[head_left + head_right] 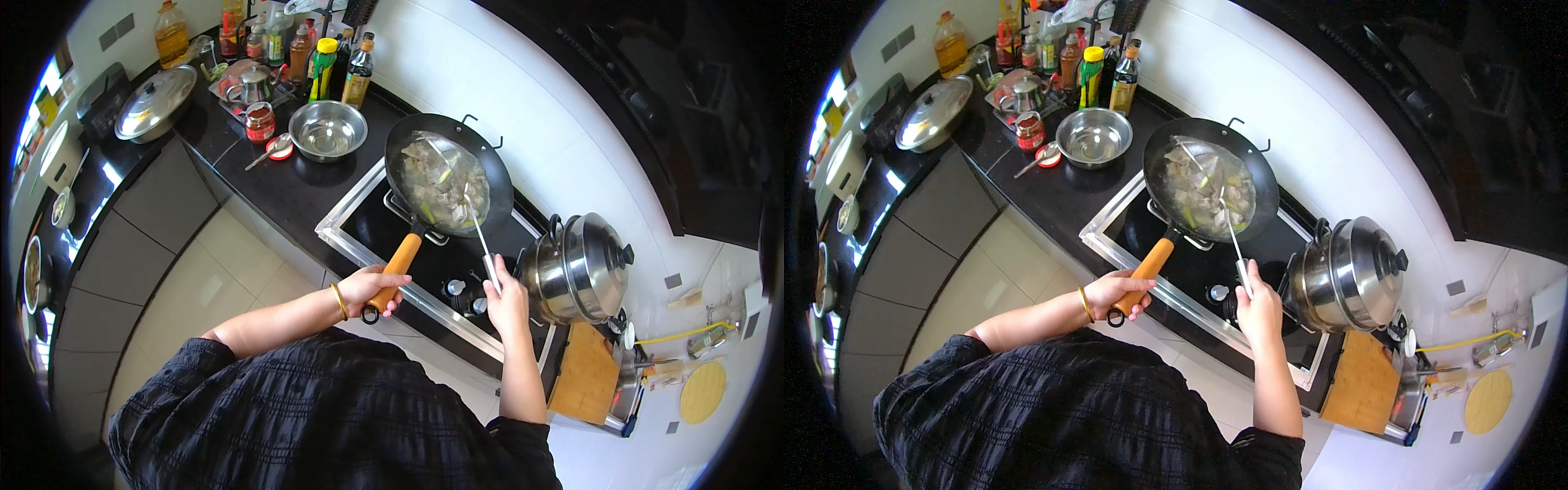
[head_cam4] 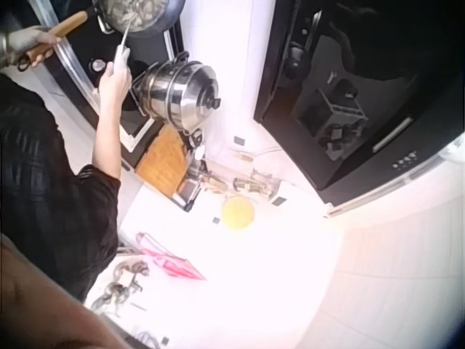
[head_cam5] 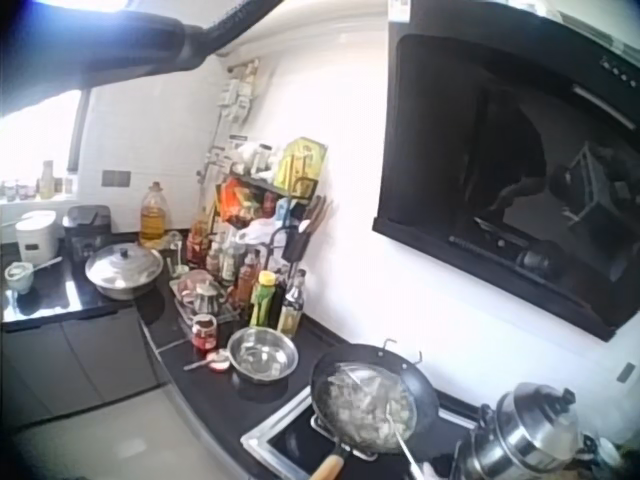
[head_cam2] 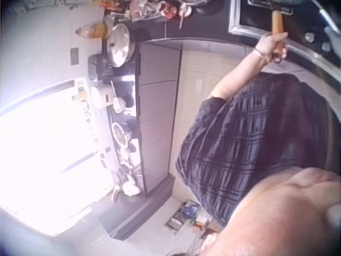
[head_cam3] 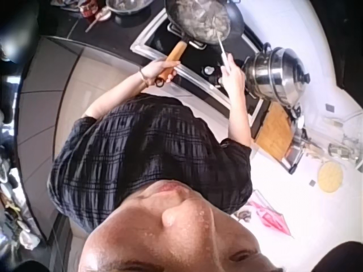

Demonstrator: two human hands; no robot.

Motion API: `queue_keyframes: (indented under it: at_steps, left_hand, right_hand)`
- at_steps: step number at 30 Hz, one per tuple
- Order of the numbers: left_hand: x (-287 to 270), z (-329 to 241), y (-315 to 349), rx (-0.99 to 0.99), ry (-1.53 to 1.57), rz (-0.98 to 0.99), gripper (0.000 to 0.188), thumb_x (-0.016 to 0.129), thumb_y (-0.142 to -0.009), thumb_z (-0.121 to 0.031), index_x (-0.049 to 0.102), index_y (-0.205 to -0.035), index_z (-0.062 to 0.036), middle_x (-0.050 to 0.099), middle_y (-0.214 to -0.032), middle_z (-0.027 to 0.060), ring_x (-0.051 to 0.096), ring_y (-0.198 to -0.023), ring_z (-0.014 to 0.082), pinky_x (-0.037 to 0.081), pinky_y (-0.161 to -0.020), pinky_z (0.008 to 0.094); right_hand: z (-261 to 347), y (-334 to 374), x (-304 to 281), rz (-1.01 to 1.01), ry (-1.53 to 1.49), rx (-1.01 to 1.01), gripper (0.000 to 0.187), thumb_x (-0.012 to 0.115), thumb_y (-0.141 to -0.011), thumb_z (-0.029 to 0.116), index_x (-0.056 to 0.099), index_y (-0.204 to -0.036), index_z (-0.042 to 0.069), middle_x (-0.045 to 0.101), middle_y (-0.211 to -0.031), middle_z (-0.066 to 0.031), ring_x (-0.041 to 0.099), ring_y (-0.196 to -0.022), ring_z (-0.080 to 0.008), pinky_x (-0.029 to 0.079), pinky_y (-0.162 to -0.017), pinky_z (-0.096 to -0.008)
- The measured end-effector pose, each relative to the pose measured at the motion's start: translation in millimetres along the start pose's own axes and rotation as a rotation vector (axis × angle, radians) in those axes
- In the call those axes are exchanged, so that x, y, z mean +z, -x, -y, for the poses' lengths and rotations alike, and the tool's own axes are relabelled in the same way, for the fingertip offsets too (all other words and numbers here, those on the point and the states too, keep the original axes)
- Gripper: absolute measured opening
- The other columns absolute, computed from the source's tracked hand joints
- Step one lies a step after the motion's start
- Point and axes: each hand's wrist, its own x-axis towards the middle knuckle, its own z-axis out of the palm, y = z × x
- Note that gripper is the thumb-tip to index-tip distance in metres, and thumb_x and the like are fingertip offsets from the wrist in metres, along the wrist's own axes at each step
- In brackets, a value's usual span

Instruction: The person uses a strainer to scoop pieces of meat from a wok of boiling water and transfers them into a metal bowl. After removing the meat, the person moves to the sink and washes the strainer under running water.

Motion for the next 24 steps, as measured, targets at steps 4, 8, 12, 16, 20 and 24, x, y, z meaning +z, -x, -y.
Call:
queue_keyframes:
  at_steps: [4,8,12,16,20,24]
  left_hand:
    - [-1,1,-1,0.006,0.004,0.001,0.037,0.06,-0.08,-0.02,0.033,-0.101,-0.0041,0.053,-0.063,0.0063,0.051,-0.045,0.0119,0.045,-0.04,0.0235]
    - [1,0,0,0.004,0.002,0.013,0.039,0.06,-0.08,-0.02,0.032,-0.102,-0.0039,0.054,-0.064,0.0064,0.052,-0.045,0.0121,0.045,-0.04,0.0235]
    - [0,-1,-1,0.011,0.012,0.032,0.039,0.06,-0.08,-0.02,0.032,-0.101,-0.0036,0.054,-0.064,0.0065,0.052,-0.045,0.0123,0.045,-0.04,0.0236]
    - [0,-1,0,0.013,0.005,0.007,0.037,0.06,-0.08,-0.02,0.033,-0.1,-0.0037,0.054,-0.064,0.0066,0.052,-0.045,0.0123,0.045,-0.04,0.0235]
    - [-2,-1,0,0.015,0.011,0.001,0.035,0.06,-0.08,-0.02,0.034,-0.099,-0.0038,0.053,-0.064,0.0068,0.052,-0.045,0.0129,0.044,-0.039,0.0236]
    - [-2,-3,2,0.031,0.023,0.005,0.035,0.061,-0.079,-0.019,0.035,-0.095,-0.0017,0.053,-0.062,0.0064,0.052,-0.045,0.0125,0.043,-0.038,0.0238]
  right_hand:
    - [-7,-16,-3,-0.155,0.097,-0.114,0.052,0.057,-0.074,0.008,0.042,-0.123,0.012,0.056,-0.075,-0.0175,0.056,-0.071,-0.0339,0.045,-0.064,-0.0401]
    - [-6,-35,8,-0.116,0.233,-0.038,0.052,0.058,-0.074,0.009,0.044,-0.123,0.019,0.057,-0.082,-0.0153,0.056,-0.075,-0.0335,0.045,-0.067,-0.0387]
    - [-18,-34,15,-0.057,0.47,-0.107,0.05,0.056,-0.075,0.011,0.045,-0.122,0.021,0.052,-0.077,-0.0107,0.057,-0.065,-0.0284,0.047,-0.058,-0.0384]
    - [-29,-16,-14,-0.065,0.56,-0.146,0.048,0.058,-0.073,0.011,0.05,-0.118,0.023,0.052,-0.075,-0.0095,0.057,-0.064,-0.0274,0.047,-0.057,-0.0369]
    - [-27,-3,-54,-0.067,0.341,-0.061,0.052,0.063,-0.068,0.005,0.052,-0.115,0.023,0.057,-0.083,-0.0114,0.056,-0.074,-0.0296,0.045,-0.066,-0.0348]
    - [-26,2,-97,-0.056,0.225,0.032,0.054,0.065,-0.067,0.003,0.051,-0.116,0.02,0.058,-0.082,-0.0138,0.056,-0.071,-0.0255,0.042,-0.069,-0.0296]
